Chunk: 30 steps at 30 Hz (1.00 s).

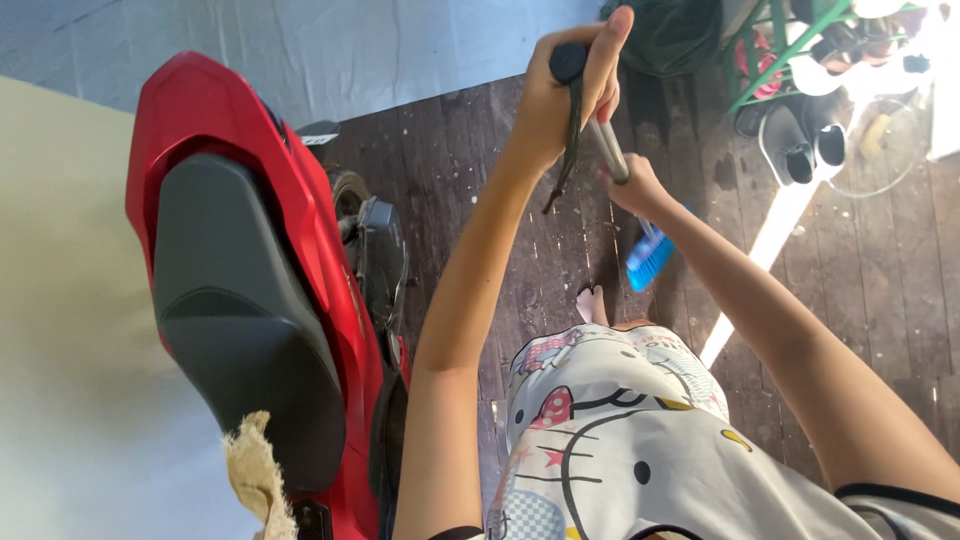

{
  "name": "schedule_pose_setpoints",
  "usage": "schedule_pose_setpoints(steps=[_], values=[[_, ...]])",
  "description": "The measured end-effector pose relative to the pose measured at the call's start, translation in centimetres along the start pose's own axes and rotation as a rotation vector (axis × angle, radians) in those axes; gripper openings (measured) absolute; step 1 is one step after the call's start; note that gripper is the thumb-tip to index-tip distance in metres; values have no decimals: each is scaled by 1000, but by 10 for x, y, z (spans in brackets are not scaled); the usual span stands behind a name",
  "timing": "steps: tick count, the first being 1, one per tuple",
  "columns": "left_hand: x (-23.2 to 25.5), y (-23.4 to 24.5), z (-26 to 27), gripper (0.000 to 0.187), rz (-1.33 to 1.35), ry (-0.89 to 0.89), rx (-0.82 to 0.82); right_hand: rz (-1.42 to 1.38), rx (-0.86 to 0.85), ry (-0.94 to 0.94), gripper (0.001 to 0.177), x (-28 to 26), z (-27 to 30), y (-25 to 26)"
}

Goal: Sweeping the indoor entryway floor and moving out to sweep the porch using a broom.

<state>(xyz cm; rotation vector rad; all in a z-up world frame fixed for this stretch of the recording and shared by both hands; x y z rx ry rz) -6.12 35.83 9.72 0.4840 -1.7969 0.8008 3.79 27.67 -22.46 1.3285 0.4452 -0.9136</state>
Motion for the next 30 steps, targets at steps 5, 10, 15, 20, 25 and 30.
schedule_pose_setpoints(steps=[5,10,15,20,25,30], values=[[-13,5,-2,40,1,-103,54,-34,196,316,22,-19,-54,-8],[-19,-20,2,21,-264,-277,-52,-32,422,686,29,-46,-73,7],[-46,-81,33,20,-388,-293,-483,-225,367,455,14,-35,-92,23],[-50,-76,49,39,-647,-101,-653,-310,371,490,21,-91,-38,62],[65,-67,70,53,-378,-465,-600,-411,215,572,12,-204,27,80],[145,-69,92,49,-295,-529,-190,-493,67,657,6,-198,63,47]])
Point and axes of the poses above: each hand's wrist, its own z-axis away from the middle knuckle, its own y-axis out of the back of the hand, x = y × z, the point moved 8 cm from there along -z, towards the middle knuckle, and after that the axes turned 8 degrees about z, right-handed, at the moved point
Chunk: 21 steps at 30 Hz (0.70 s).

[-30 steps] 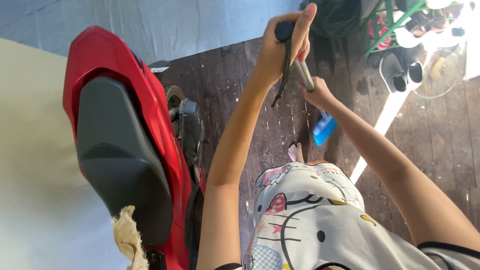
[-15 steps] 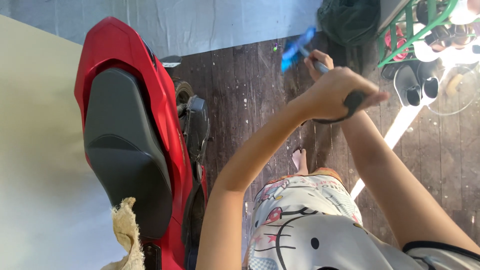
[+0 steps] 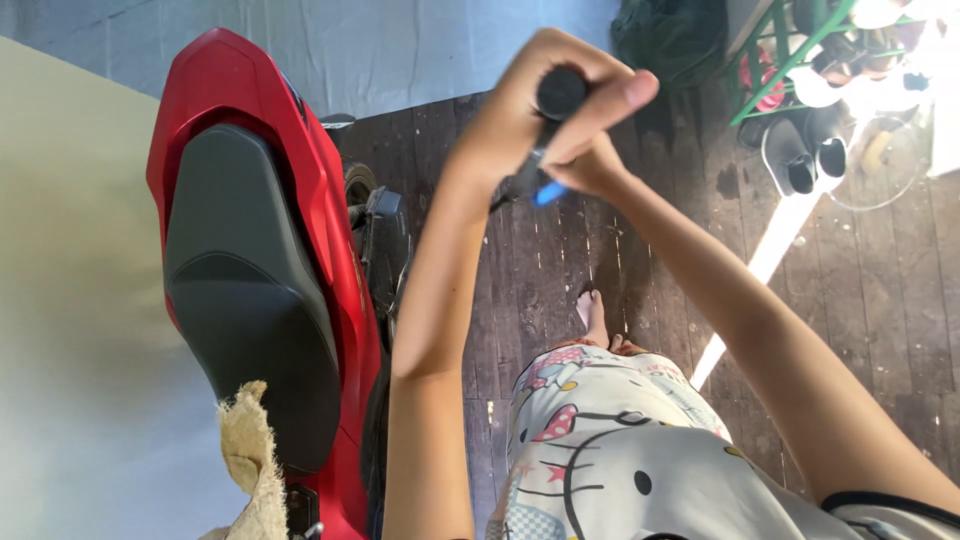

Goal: Sweeping the indoor entryway floor and moving out to sweep the porch using a broom.

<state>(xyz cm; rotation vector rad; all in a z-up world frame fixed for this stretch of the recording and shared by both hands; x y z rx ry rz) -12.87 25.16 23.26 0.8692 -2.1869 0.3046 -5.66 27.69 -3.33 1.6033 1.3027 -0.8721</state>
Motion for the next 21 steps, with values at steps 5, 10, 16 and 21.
schedule_pose_setpoints(steps=[5,10,16,21], values=[[3,-20,16,44,237,464,-201,203,-165,-80,9,-18,54,-43],[3,-22,41,47,331,584,-232,314,-173,-71,5,-4,101,-87],[-9,9,65,54,305,569,-231,360,-27,-109,4,-2,94,-110],[-3,64,94,36,140,721,207,647,-74,-64,7,101,64,-137]])
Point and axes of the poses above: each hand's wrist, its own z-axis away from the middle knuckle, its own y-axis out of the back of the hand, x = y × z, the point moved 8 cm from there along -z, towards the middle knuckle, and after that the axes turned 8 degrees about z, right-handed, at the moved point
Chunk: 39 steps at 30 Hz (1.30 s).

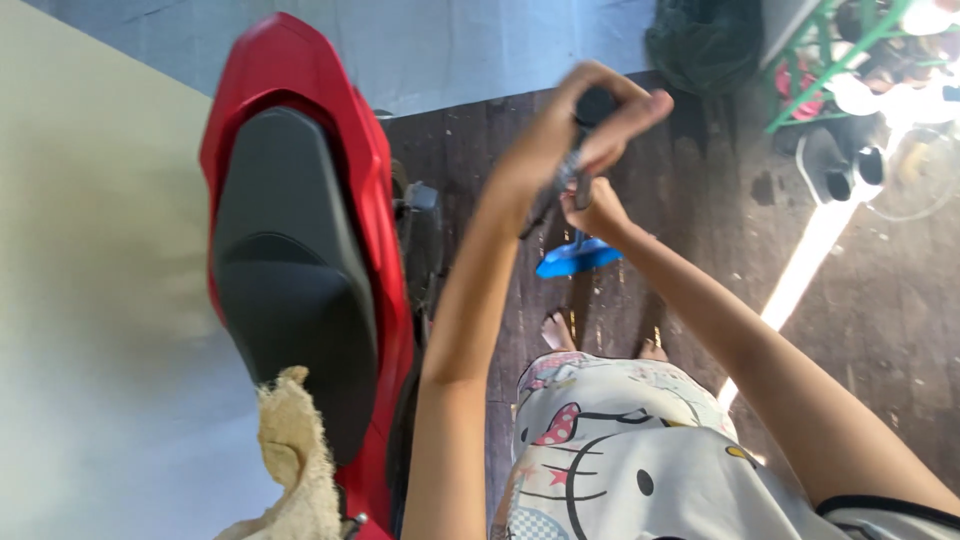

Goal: Sweeping the indoor entryway floor and moving out to sweep the porch using a broom.

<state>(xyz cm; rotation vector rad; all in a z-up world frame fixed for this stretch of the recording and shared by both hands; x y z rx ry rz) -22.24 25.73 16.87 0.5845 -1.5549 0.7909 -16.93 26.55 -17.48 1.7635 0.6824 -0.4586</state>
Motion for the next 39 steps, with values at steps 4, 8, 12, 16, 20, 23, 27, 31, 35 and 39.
schedule_pose_setpoints(steps=[4,8,12,16,20,23,27,31,35,39], values=[[-24,41,-9,39,-352,-266,17,32,31,59,9,-10,-31,-13],[-15,54,-15,43,-200,-417,-270,-983,146,-95,26,-48,-66,18],[-34,52,-11,50,-248,-255,-506,-1603,8,-92,22,-60,-85,13],[-54,53,5,36,-330,-390,-628,-895,-31,-19,8,11,-104,-30],[-62,54,16,40,-464,-343,-660,-443,78,-130,7,27,-126,-28],[-42,60,18,39,-463,-310,-681,-463,108,-192,9,11,-136,-18],[18,93,7,35,-217,-496,-504,-566,127,-222,9,9,-154,-32],[71,125,0,27,44,-596,-198,-567,105,-352,9,28,-155,-86],[65,178,-23,22,123,-499,57,-398,53,-215,6,-87,-145,-37],[43,210,-38,38,175,-531,-44,-416,-237,-389,28,-137,-121,-52]])
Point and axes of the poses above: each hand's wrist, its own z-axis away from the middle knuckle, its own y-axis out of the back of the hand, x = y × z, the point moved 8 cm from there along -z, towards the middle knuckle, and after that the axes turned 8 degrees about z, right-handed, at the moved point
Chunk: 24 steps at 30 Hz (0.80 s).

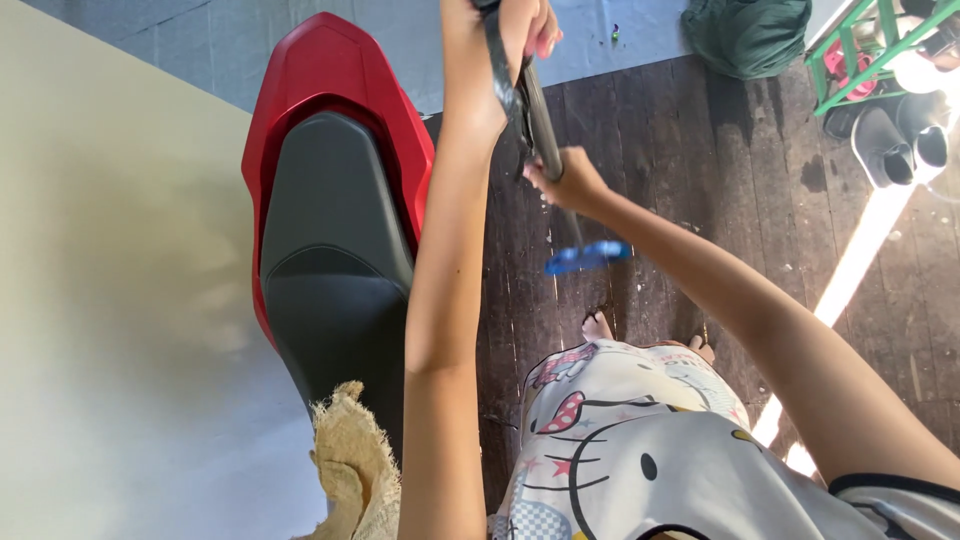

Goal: Sweeping the indoor entryway floor and moving out to sweep the porch using a broom.

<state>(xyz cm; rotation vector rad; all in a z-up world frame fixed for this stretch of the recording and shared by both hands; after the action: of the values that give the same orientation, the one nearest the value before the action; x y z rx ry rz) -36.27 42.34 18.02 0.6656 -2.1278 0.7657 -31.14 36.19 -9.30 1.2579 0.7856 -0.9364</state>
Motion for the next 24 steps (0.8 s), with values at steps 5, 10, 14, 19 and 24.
schedule_pose_setpoints(steps=[5,10,14,19,24], values=[[-11,-1,10,32,-156,49,21,88,-61,98,39,11,10,-38],[14,-21,28,29,-211,134,72,61,-77,104,33,27,-7,-55],[6,-8,56,36,-227,143,95,214,72,473,12,34,-28,-51],[11,0,76,36,-197,201,160,115,-52,474,30,-24,-23,-38],[9,16,80,38,-212,177,150,-127,-105,413,38,-62,-33,-27]])
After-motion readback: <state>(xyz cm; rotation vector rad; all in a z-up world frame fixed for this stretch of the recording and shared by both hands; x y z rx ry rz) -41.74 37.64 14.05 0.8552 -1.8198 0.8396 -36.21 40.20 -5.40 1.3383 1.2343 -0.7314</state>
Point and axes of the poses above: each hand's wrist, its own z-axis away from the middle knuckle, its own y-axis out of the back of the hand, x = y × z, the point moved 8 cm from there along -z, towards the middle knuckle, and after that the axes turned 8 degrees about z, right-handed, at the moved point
